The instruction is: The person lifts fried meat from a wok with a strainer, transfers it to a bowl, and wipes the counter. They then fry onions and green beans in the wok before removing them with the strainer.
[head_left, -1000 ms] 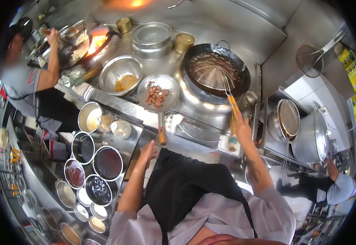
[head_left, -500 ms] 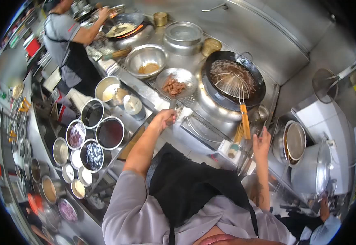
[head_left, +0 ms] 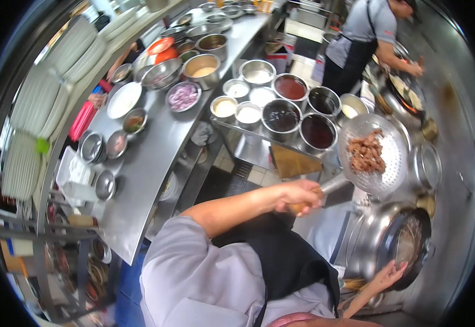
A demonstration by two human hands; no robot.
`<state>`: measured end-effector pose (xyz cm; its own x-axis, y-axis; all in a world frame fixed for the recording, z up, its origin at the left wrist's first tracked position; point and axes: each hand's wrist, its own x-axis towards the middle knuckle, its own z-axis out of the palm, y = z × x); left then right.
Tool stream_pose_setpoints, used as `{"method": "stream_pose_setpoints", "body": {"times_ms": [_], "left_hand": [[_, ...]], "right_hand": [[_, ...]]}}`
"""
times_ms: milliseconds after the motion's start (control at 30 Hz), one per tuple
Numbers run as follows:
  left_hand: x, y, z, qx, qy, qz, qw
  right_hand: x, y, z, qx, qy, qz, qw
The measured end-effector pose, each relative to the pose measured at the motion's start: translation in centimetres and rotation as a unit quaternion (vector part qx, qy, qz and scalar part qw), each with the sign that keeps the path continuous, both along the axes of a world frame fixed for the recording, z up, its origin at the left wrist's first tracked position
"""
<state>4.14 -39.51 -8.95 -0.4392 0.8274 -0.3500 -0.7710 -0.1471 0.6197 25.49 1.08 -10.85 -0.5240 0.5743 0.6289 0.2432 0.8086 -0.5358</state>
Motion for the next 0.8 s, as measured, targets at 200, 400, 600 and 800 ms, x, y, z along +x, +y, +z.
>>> {"method": "stream_pose_setpoints", "body": {"times_ms": [200,400,600,800], "left_hand": [[2.4,-16.4,1.9,-0.1,0.028,0.232,0.967],[1.4,-32.4,3.0,-0.266,0.062,0.418,0.866],[-2.7,-49.4,3.1,-0.367,0.122,0.471,0.793],[-6.9,-57.5,3.0,-0.445,0.135,0.508,0.725]], "right_hand": [[-7.5,-3.8,0.3,-0.068,0.013,0.107,0.992],[-11.8,-9.8,-0.8,-0.044,0.02,0.179,0.983],[-14.5,-20.7,-0.9,-0.097,-0.019,0.217,0.971],[-15.1,-28.1,-0.8,-0.081,-0.021,0.224,0.971]]}}
